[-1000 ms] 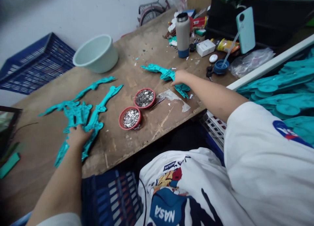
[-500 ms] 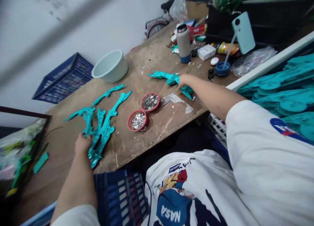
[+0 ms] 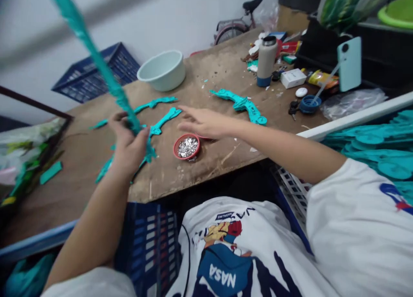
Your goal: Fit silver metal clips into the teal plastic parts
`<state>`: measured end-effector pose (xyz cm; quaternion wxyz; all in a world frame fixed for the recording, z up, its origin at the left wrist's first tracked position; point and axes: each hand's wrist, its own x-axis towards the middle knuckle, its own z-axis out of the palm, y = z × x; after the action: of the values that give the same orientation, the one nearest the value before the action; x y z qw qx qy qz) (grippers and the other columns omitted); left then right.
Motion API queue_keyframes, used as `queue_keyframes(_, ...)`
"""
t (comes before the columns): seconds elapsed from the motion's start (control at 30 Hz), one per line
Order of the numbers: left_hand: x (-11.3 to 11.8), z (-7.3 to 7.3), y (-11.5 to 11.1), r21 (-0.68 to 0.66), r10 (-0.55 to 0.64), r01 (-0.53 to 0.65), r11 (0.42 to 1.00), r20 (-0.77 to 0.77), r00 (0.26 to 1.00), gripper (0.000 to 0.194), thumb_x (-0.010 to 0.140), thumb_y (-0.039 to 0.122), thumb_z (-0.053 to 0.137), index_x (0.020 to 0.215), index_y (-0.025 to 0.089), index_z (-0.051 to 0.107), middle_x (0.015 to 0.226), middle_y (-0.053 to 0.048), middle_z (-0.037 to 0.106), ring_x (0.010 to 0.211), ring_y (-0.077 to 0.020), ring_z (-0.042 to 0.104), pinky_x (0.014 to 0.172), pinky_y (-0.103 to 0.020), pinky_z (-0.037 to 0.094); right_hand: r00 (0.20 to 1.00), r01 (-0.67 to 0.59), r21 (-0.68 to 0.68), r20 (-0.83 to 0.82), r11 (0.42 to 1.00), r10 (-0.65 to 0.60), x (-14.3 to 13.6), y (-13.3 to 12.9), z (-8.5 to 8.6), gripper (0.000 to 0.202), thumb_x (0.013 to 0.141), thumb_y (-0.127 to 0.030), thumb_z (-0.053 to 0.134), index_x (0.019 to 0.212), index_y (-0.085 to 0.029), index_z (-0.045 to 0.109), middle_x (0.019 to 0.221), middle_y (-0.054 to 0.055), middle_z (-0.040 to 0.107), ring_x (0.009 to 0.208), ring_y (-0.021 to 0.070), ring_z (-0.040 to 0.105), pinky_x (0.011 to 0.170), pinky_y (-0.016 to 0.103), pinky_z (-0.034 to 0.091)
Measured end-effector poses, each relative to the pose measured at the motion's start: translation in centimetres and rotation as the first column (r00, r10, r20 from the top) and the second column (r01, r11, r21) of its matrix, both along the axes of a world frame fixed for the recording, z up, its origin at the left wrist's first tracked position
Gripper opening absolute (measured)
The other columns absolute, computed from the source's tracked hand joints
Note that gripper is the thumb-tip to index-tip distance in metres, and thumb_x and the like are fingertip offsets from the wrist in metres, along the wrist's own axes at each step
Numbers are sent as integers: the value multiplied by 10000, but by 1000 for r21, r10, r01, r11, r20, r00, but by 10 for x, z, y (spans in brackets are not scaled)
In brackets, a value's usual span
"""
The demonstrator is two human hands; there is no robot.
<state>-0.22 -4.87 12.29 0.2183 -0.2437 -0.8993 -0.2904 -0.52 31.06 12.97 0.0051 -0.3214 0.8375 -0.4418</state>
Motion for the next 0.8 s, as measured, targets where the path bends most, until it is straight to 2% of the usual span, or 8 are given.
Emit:
queue_keyframes(0.07,34,-27,50,30,-71,72,997,-33,997,813,1237,354,698,1883,281,210,1843,-268,512,1798,-385,576,1549,-701,503,996,-91,-134,12,987,93,28,-32,0,652,1244,-456,772,1833,-189,688,1804,210,799,1596,339,806,1306,443,657)
queue_keyframes(0.13,75,-45,88,25,-147,146,989,77,986,1128,1247,374,752,2033,328,-56,2037,-303,363,1947,-408,469,1552,-709,522,997,-68,-150,34,986,74,50,-39,2,452,1229,-387,722,1617,-168,795,1612,187,886,1439,331,848,1209,429,668)
queue_keyframes(0.23,132,-54,108,-9,-263,271,963,211,942,1496,1219,460,867,2020,329,-390,2170,-361,37,2055,-490,248,1540,-743,546,991,-47,9,125,999,45,72,-20,11,235,1198,-310,654,1290,-195,837,1287,108,926,1157,298,844,1012,397,634)
queue_keyframes(0.3,158,-48,105,-101,-385,429,898,296,874,1613,1190,533,915,1985,260,-462,2133,-430,173,2021,-556,319,1503,-756,589,977,-73,118,207,990,48,79,-3,15,209,1182,-259,613,1194,-216,817,1191,79,917,1082,285,826,965,385,603)
queue_keyframes(0.4,173,-34,99,-286,-510,623,728,381,771,1309,1184,522,899,2116,147,60,1928,-406,611,1765,-561,711,1342,-683,723,946,-164,298,317,941,64,77,12,6,221,1198,-242,592,1157,-228,809,1141,71,925,1031,276,825,929,367,578)
queue_keyframes(0.5,160,-31,102,-394,-567,670,629,357,742,688,1215,343,831,1873,197,691,1614,-250,894,1439,-414,915,1058,-505,800,923,-268,494,377,827,74,62,18,-21,216,1207,-256,638,1157,-220,845,1156,93,950,1007,282,841,892,359,558)
queue_keyframes(0.67,120,-80,101,-435,-620,656,617,244,746,529,1236,131,772,1735,295,841,1757,-142,857,1755,-374,751,1403,-550,649,918,-299,684,398,665,4,23,18,-61,285,1208,-250,695,1279,-187,964,1335,145,985,1145,323,913,987,383,625)
queue_keyframes(0.8,114,-123,91,-506,-456,607,613,401,795,614,1198,94,756,1780,279,820,1913,-191,725,1847,-440,661,1468,-653,604,969,-101,730,226,676,-99,-19,15,-65,403,1226,-302,694,1464,-192,1000,1466,161,968,1349,386,922,1189,456,669)
